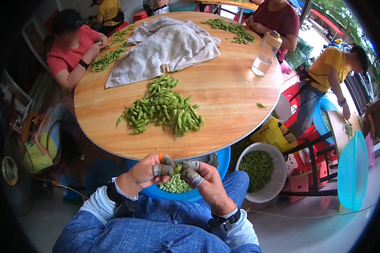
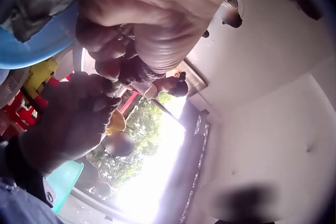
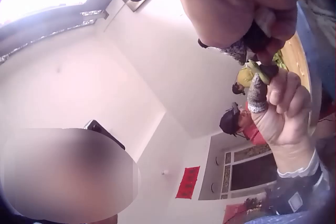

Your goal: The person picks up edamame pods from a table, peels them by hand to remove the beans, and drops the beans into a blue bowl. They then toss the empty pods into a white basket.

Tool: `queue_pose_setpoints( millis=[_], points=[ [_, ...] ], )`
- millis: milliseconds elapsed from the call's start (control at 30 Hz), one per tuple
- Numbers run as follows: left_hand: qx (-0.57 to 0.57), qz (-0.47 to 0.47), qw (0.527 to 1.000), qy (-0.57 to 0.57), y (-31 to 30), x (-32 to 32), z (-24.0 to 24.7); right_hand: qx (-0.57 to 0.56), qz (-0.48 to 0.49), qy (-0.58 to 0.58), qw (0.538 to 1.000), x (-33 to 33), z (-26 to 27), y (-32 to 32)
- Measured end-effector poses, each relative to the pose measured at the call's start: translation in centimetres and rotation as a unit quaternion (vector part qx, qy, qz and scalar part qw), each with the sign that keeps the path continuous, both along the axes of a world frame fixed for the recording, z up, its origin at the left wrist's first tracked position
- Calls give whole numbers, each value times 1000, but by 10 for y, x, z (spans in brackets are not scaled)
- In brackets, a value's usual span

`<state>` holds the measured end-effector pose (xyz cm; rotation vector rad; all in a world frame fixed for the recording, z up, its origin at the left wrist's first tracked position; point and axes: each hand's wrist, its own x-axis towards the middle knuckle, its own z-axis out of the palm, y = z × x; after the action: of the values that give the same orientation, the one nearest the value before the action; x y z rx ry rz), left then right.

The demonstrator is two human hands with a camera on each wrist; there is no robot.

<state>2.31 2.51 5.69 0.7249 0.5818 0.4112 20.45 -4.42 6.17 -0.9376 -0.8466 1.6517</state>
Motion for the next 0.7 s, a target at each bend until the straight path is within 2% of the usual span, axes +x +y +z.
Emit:
queue_pose_setpoints(
  millis=[467,567,633,667,700],
  points=[
    [-24,-36,999,27,-4,0,8,19,-10,-13,1000,-5,-3,0],
    [4,-66,998,21,-2,-1,5,19,-24,8,1000,-5,-8,0],
    [217,11,973,83,-13,11,15,24,-40,7,999,-4,-8,-1],
    [320,49,940,112,-18,15,18,32,-51,-4,998,-4,-8,-1],
    [450,43,875,174,-19,14,16,41,-60,-15,997,-4,-7,0]
  ],
)
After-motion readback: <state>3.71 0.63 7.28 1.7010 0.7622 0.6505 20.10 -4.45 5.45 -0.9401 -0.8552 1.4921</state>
